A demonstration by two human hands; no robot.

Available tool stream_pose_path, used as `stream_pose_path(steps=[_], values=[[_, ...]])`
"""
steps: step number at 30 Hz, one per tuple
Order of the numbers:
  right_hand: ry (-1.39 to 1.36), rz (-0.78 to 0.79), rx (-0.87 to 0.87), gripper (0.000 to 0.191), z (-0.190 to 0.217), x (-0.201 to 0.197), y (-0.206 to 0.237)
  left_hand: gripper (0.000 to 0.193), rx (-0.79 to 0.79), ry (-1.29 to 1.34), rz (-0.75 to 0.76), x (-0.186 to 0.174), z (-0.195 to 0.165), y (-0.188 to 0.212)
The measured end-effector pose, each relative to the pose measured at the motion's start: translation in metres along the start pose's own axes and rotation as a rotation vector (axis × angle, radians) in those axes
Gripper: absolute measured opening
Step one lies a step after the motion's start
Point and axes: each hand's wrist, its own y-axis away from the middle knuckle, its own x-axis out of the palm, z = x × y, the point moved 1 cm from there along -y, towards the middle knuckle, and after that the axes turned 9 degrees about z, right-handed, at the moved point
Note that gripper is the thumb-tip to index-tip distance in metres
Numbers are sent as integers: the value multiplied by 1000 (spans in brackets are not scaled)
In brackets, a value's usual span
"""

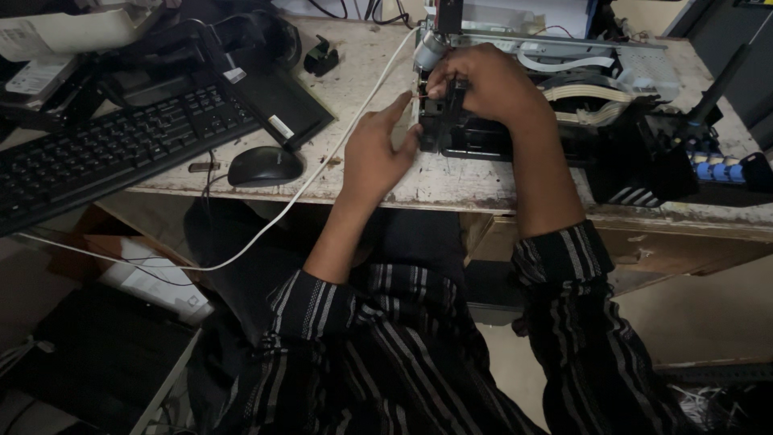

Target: The person works on a disassembled electronic device on a cluttered desk, manipulating internal components and wires with both hands. They repeatedly adjust and connect wires within the device's chassis, occasionally repositioning parts to access different areas.

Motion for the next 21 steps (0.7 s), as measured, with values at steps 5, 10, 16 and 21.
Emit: stream_pose_path(steps=[5, 10, 16, 21], values=[[15, 15, -15, 17, 0, -2, -1, 51, 13, 7, 13, 2, 1, -1], [58, 15, 11, 17, 4, 2, 0, 50, -5, 6, -1, 2, 3, 5], [80, 21, -45, 18, 2, 2, 0, 46, -82, -1, 27, 1, 3, 4], [78, 20, -52, 16, -3, 5, -1, 49, -43, 24, -12, -2, 2, 4]])
